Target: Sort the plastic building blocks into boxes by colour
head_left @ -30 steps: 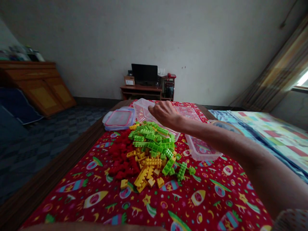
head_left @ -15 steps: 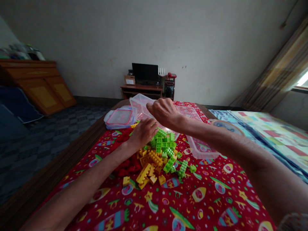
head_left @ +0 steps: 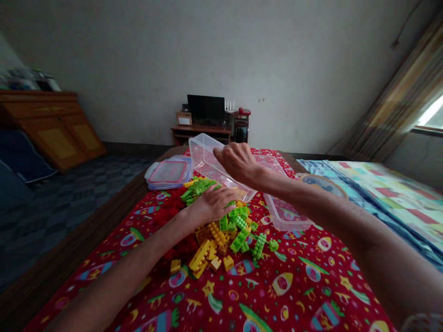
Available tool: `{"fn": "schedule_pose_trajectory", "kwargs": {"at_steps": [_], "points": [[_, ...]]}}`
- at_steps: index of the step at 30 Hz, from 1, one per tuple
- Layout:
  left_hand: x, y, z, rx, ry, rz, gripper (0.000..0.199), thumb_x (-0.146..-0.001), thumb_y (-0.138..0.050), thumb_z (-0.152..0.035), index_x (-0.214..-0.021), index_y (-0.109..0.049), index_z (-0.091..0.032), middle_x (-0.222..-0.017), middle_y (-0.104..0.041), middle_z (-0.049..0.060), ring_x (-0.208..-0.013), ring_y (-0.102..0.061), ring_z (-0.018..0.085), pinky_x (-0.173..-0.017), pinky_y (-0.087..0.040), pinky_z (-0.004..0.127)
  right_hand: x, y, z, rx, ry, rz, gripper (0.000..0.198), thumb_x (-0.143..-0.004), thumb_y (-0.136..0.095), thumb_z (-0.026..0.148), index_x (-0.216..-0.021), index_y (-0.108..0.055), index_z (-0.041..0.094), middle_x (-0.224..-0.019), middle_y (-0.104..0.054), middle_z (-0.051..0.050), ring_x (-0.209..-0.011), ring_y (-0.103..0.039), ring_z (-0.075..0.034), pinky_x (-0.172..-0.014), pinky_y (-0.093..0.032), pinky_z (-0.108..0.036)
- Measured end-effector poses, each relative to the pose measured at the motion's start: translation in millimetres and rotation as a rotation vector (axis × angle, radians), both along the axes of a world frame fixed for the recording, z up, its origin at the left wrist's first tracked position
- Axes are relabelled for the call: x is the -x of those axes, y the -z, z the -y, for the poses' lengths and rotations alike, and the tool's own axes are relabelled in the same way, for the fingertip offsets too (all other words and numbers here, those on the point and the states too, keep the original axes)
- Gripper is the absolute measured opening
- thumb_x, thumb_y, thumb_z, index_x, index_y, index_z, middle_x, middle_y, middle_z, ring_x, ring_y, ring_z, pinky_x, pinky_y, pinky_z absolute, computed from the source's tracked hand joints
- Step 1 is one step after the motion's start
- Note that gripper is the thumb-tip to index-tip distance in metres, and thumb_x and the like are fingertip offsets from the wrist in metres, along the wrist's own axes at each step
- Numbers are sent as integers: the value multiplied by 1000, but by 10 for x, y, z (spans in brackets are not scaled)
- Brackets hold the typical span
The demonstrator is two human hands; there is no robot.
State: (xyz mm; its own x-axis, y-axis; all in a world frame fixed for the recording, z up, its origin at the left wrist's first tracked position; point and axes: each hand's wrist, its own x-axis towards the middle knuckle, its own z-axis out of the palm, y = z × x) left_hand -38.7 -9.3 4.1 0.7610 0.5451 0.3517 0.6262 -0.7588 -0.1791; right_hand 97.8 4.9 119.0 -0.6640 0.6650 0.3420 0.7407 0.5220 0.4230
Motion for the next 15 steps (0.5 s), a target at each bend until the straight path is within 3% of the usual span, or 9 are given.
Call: {"fn": "schedule_pose_trajectory", "kwargs": {"at_steps": [4, 8, 11, 15], "points": [[78, 21, 27, 1, 5, -1, 29, -97, -43, -36, -115, -61, -23, -121, -65, 3, -114, -56, 18, -103, -33, 37, -153, -16, -114, 20, 46, -25, 34, -92, -27, 6, -112, -54, 13, -88, -60, -14, -78, -52, -21, -67, -33, -32], [115, -6, 24, 1, -73, 35, 32, -97, -43, -38, -120, -60, -26, -126, -63, 2, -118, -54, 19, -107, -29, 41, -425, -120, -186, -79, 112, -117, 36, -92, -30, 9, -119, -52, 15, -91, -60, -14, -84, -51, -23, -70, -34, -34], [167, 8, -32, -12, -156, 57, 31, -95, -45, -35, -120, -61, -24, -123, -65, 5, -116, -56, 21, -109, -27, 45, -843, -290, -316, -175, 227, -246, 35, -91, -37, 15, -124, -50, 15, -98, -59, -14, -93, -50, -26, -75, -34, -36], [244, 68, -126, 27, -197, 70, 33, -95, -44, -35, -122, -60, -24, -125, -65, 5, -120, -54, 22, -111, -25, 46, -1630, -480, -615, -186, 484, -420, 32, -92, -39, 26, -118, -55, 15, -102, -60, -16, -98, -51, -28, -78, -36, -37]]}}
